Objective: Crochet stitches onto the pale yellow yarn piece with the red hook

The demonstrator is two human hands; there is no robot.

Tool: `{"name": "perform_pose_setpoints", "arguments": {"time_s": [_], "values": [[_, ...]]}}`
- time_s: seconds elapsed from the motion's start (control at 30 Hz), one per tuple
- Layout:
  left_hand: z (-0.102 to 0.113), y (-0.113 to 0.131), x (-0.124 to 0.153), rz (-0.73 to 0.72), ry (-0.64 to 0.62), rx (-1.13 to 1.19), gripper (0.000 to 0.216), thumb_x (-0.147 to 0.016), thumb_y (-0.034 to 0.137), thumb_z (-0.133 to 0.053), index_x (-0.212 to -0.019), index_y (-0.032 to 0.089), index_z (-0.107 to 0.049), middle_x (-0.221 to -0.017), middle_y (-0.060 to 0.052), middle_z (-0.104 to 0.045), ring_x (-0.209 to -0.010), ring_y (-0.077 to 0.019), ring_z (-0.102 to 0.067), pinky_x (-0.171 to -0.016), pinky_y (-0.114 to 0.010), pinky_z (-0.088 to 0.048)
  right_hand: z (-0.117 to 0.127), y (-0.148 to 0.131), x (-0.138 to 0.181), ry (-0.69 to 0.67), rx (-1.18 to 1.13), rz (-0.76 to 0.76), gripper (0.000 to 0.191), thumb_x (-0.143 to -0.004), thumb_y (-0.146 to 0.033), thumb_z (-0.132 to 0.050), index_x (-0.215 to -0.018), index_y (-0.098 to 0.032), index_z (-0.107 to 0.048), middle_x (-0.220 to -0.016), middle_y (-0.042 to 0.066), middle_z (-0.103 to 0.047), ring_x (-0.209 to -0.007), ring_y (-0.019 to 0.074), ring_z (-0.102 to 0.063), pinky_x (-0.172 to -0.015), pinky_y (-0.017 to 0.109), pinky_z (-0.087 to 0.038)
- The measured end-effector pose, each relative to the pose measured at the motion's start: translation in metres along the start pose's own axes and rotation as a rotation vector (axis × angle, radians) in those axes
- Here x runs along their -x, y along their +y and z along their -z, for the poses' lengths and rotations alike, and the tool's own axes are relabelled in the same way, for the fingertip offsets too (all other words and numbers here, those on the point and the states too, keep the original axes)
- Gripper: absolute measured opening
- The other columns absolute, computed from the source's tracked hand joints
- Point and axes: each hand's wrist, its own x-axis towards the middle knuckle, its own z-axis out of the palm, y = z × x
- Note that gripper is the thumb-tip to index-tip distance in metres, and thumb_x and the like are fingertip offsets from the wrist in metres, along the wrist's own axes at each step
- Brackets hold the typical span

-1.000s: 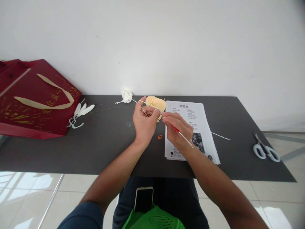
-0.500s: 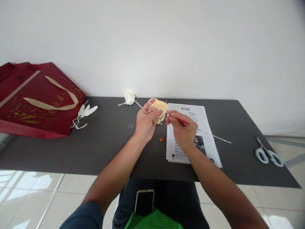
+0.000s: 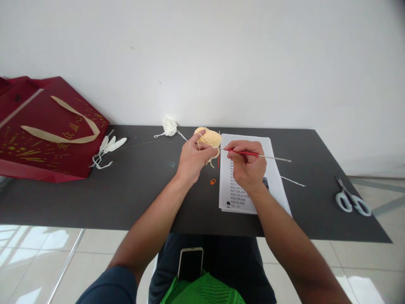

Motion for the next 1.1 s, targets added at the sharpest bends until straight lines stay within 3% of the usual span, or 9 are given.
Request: {"name": "perform_pose_setpoints", "arguments": {"time_s": [0.17,0.4,0.83,1.1], "values": [[-0.001,-0.005,0.000,-0.159,0.067,-0.124,0.086,-0.066,0.011,-0.077,-0.147,0.009,-0.049,-0.064,0.006,-0.067,-0.051,-0.0056,-0.051,-0.051,-0.019,-0.037,0.000,0.002,0.002,0.007,0.019,0.044,0.014,-0.090,-0.025,-0.073,-0.096,-0.029,-0.061,-0.092,0.000,-0.074,-0.086,0.0177,-0.070,-0.081,0.037,-0.055],[-0.002,-0.008,0.003,-0.304,0.035,-0.207,0.081,-0.069,0.009,-0.072,-0.148,0.015,-0.052,-0.065,0.007,-0.065,-0.050,-0.0050,-0.047,-0.050,-0.019,-0.035,-0.003,-0.006,-0.006,0.075,-0.187,-0.094,0.023,-0.088,-0.029,-0.078,-0.094,-0.026,-0.056,-0.084,-0.003,-0.074,-0.058,0.0092,-0.059,-0.056,0.026,-0.047],[0.005,-0.010,-0.002,-0.294,-0.095,-0.075,0.074,-0.063,0.003,-0.070,-0.134,0.021,-0.065,-0.065,0.005,-0.068,-0.051,-0.0068,-0.049,-0.052,-0.021,-0.037,0.001,-0.003,-0.009,0.045,-0.339,-0.185,0.028,-0.086,-0.035,-0.080,-0.092,-0.026,-0.054,-0.081,-0.004,-0.074,-0.056,0.0079,-0.058,-0.054,0.023,-0.046],[0.004,-0.011,-0.002,-0.235,-0.144,0.031,0.061,-0.068,0.011,-0.078,-0.127,0.021,-0.068,-0.073,0.004,-0.070,-0.060,-0.0075,-0.058,-0.061,-0.022,-0.045,-0.005,-0.004,-0.010,0.065,-0.555,-0.450,0.029,-0.081,-0.035,-0.085,-0.089,-0.026,-0.058,-0.082,-0.006,-0.074,-0.064,0.0078,-0.067,-0.057,0.020,-0.057]]}}
